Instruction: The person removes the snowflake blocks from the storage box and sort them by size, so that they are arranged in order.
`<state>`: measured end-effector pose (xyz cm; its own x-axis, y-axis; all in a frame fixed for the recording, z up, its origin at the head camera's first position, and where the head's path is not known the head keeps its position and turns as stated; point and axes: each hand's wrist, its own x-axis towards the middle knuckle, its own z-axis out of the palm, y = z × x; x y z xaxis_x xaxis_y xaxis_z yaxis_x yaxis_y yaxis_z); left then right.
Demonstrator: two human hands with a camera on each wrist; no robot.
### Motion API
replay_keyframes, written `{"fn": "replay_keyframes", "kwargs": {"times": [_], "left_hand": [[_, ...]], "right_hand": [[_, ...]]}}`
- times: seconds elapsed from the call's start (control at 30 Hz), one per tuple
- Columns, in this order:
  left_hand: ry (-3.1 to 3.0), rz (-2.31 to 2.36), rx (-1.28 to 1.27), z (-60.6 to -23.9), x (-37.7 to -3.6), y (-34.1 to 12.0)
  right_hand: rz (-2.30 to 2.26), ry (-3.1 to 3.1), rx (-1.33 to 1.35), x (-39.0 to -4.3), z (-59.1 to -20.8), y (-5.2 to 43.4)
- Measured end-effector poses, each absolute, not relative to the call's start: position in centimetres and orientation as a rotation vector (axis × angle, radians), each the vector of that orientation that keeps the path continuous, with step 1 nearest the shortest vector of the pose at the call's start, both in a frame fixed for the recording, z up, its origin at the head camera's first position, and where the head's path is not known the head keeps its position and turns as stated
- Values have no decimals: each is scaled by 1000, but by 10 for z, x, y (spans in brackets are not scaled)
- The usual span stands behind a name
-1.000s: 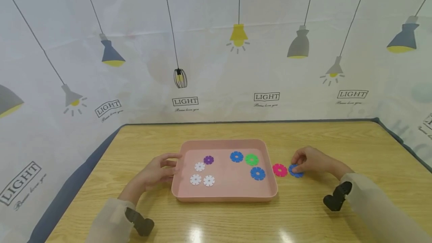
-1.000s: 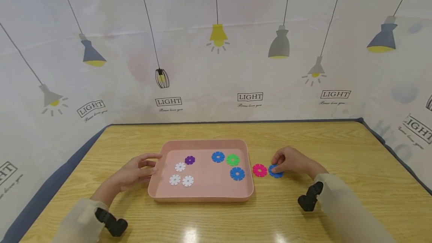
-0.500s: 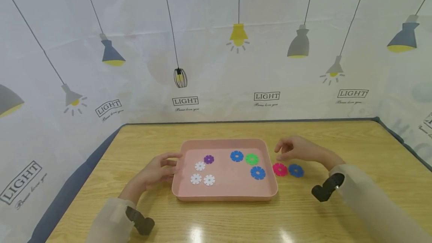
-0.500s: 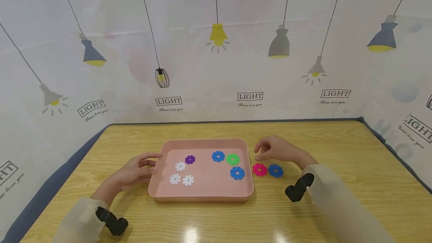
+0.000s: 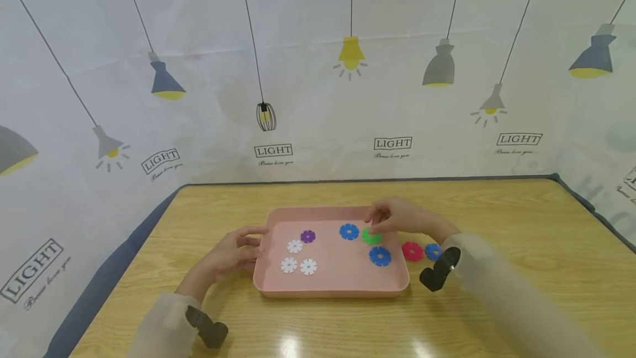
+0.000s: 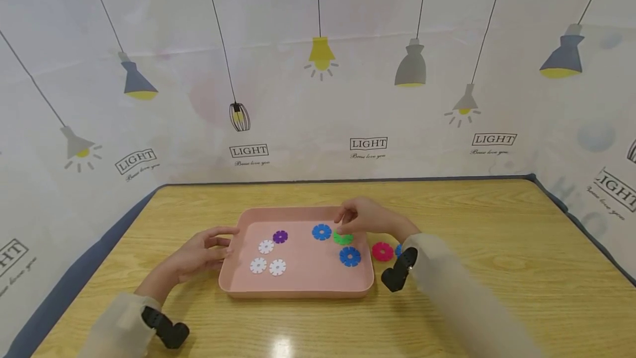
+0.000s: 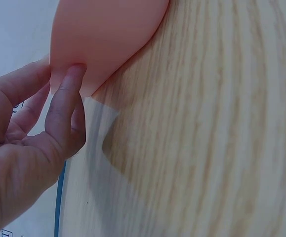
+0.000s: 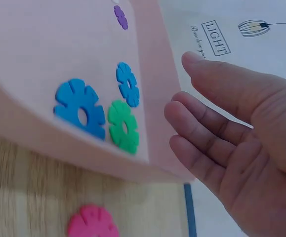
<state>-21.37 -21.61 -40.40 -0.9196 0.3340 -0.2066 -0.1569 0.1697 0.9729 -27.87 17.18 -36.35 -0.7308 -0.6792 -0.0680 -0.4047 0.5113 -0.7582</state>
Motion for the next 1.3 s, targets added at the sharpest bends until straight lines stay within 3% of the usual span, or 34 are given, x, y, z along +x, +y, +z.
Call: {"fn": "replay_keyframes", "kwargs": {"times": [0.53,1.3], "left_hand": [[2070,1800,190,-403,-213,-217],[2081,1794,172,-404,-212,-216]], "right_hand": [[-982,2428,-825,-305,-375,136],[-784,2445,-925,-306,-388,125]]}}
